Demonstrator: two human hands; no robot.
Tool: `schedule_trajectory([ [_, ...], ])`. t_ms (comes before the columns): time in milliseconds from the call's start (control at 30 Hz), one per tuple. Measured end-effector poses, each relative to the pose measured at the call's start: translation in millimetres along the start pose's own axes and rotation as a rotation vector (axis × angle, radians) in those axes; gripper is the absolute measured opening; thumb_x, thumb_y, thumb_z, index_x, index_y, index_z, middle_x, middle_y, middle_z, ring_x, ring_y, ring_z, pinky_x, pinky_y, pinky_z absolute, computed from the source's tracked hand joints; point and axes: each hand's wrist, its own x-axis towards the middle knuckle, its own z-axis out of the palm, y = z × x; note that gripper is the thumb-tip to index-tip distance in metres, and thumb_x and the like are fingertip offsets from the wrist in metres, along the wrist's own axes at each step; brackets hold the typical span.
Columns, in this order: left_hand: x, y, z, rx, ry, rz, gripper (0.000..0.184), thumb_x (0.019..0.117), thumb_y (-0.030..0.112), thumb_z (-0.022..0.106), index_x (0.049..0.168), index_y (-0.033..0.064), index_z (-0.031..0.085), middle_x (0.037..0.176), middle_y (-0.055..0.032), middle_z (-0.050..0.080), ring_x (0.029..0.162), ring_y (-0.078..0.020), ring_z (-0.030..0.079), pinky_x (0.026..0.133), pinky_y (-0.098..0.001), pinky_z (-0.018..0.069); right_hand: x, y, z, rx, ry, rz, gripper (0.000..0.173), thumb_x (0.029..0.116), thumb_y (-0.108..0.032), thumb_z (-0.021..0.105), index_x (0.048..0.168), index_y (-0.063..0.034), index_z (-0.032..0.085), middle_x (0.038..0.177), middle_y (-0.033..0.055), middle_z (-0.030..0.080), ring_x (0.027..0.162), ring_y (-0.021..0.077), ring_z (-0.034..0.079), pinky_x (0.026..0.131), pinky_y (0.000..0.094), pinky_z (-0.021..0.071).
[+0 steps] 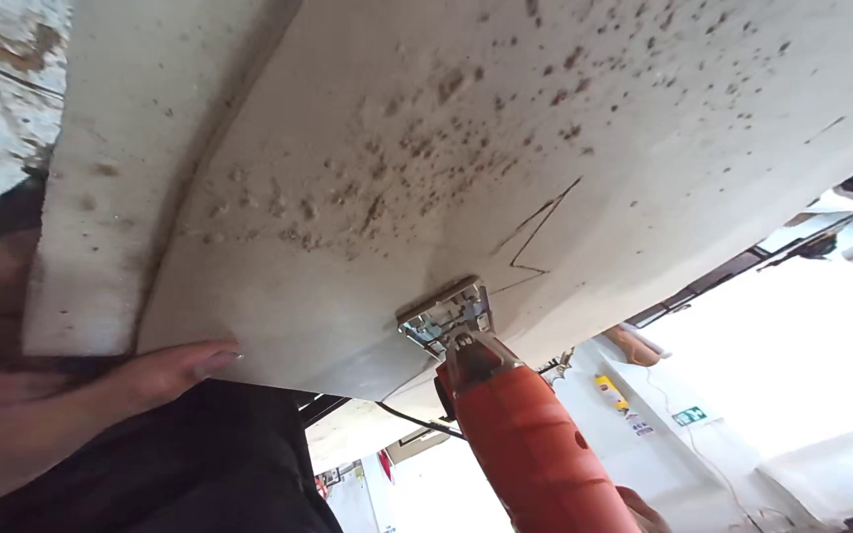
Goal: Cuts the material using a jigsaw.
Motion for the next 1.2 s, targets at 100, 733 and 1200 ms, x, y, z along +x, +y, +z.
schedule_trajectory([
  [100, -1, -4, -3, 0.051, 0.014, 0.062, 0.048, 0.0845, 0.031, 0.084, 0.123, 0.0110, 0.063, 0.111, 0.0092, 0.072, 0.103, -0.0010, 0.068, 0.092, -0.0216, 0.0593, -8, 36, -17, 0.035, -0.202, -0.115, 0.026, 0.1018, -0.034, 0.058, 0.107, -0.0090, 0.063, 0.102, 0.0044, 0.075, 0.101, 0.0082, 0.071, 0.093, 0.0258, 0.0546],
  [733, -8, -21, -13, 0.083, -0.026, 0.073, 0.042, 0.0887, 0.033, 0.080, 0.122, 0.0141, 0.062, 0.109, 0.0085, 0.071, 0.101, -0.0043, 0.069, 0.089, -0.0242, 0.0605, 9, 53, -41, 0.069, -0.378, -0.162, 0.022, 0.1022, -0.027, 0.056, 0.104, -0.0067, 0.064, 0.098, 0.0088, 0.075, 0.095, 0.0142, 0.072, 0.085, 0.0297, 0.0564],
  [1200, -21, -25, -3, 0.012, 0.044, 0.080, 0.052, 0.0909, 0.028, 0.079, 0.134, 0.0128, 0.055, 0.117, 0.0048, 0.071, 0.106, -0.0093, 0.069, 0.094, -0.0284, 0.0605, 22, 75, -66, -0.024, -0.478, -0.274, 0.035, 0.0986, -0.032, 0.057, 0.113, -0.0002, 0.066, 0.100, 0.0197, 0.074, 0.088, 0.0299, 0.074, 0.074, 0.0451, 0.0589],
])
